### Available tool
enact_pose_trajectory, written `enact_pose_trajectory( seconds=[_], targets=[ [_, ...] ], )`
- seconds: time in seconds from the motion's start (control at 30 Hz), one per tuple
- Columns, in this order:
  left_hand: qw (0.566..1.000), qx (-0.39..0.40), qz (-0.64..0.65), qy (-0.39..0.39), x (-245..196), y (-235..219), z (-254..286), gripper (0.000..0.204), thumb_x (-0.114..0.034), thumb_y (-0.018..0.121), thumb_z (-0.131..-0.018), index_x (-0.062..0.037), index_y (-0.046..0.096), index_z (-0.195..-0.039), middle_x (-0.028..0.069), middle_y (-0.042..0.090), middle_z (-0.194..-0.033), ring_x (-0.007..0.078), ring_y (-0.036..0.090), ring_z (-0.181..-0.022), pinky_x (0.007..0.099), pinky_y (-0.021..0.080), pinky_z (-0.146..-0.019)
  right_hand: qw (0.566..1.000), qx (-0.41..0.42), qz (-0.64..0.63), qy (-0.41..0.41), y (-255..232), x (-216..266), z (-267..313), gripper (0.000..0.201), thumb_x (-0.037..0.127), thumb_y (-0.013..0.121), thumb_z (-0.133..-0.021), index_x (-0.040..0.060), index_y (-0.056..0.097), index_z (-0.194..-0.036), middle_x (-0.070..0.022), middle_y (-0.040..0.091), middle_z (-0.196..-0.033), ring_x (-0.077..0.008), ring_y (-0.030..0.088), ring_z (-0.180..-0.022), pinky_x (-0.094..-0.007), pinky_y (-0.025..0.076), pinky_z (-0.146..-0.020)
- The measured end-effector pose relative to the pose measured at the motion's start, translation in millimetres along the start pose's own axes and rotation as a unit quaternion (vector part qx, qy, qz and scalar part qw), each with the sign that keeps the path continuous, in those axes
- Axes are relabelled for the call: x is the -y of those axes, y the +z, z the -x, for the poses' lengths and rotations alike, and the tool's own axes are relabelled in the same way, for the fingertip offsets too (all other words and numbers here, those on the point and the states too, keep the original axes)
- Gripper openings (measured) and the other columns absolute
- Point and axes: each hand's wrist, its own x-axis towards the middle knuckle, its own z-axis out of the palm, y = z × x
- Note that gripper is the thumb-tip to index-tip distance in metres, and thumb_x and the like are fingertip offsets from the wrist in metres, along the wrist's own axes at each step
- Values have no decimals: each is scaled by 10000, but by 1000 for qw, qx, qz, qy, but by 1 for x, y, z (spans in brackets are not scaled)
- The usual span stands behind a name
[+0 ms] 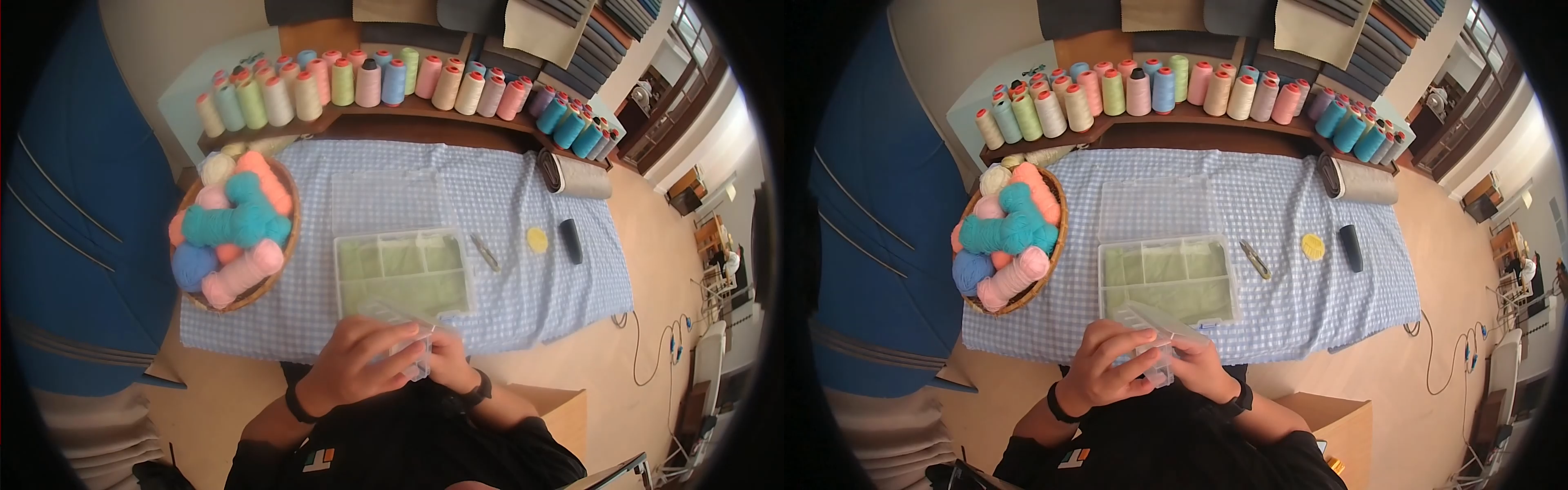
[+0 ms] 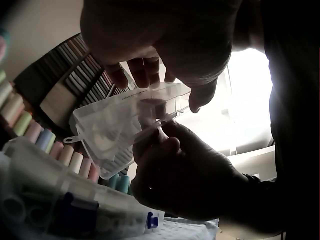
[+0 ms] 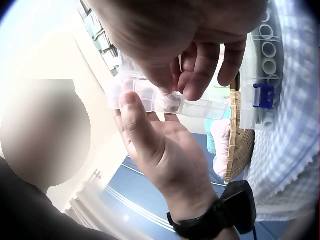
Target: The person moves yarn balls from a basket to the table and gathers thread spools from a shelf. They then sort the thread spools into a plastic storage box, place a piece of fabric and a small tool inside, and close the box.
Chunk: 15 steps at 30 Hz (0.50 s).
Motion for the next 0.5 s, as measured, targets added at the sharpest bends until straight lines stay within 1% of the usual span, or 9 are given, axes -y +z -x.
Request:
enact_pose_trajectory(
  seconds=[0.03, 0.13, 0.23, 0.33, 0.5],
  targets=[
    [1000, 3, -5, 0, -1, 0, -2, 585, -243, 901, -800, -159, 702, -1344, 60, 639, -1419, 278, 623, -1129, 441, 534, -897, 1000, 2, -16, 14, 0, 0, 1, 278, 112, 698, -1033, 51, 751, -1299, -50, 780, -1167, -131, 715, -1057, -307, 576, -894],
    [999, 34, -26, 8, -3, -4, -9, 588, -228, 885, -784, -174, 714, -1344, 36, 634, -1433, 247, 617, -1128, 431, 521, -929, 995, -3, -94, 15, 2, -8, 2, 274, 128, 684, -1052, 39, 734, -1306, -43, 770, -1146, -125, 705, -1037, -306, 577, -881],
    [998, 45, -31, 9, -5, -4, -14, 609, -210, 866, -770, -185, 715, -1360, 24, 630, -1439, 224, 615, -1119, 423, 513, -949, 994, 2, -107, 35, 3, -15, 2, 237, 145, 675, -1063, 43, 736, -1268, -31, 759, -1120, -114, 695, -1017, -297, 575, -864],
    [998, 58, -26, 9, -5, -6, -18, 624, -199, 859, -771, -188, 709, -1376, 20, 629, -1433, 223, 614, -1119, 422, 512, -950, 989, 6, -128, 69, 3, -14, 3, 199, 151, 670, -1071, 42, 738, -1223, -26, 753, -1101, -102, 689, -993, -290, 573, -847],
    [998, 58, -31, 9, -3, -7, -17, 638, -188, 859, -770, -191, 700, -1388, 14, 625, -1432, 220, 616, -1121, 424, 512, -963, 986, -7, -150, 68, 7, -13, 3, 193, 156, 670, -1077, 45, 739, -1219, -26, 753, -1121, -104, 690, -998, -290, 576, -852]
  ],
)
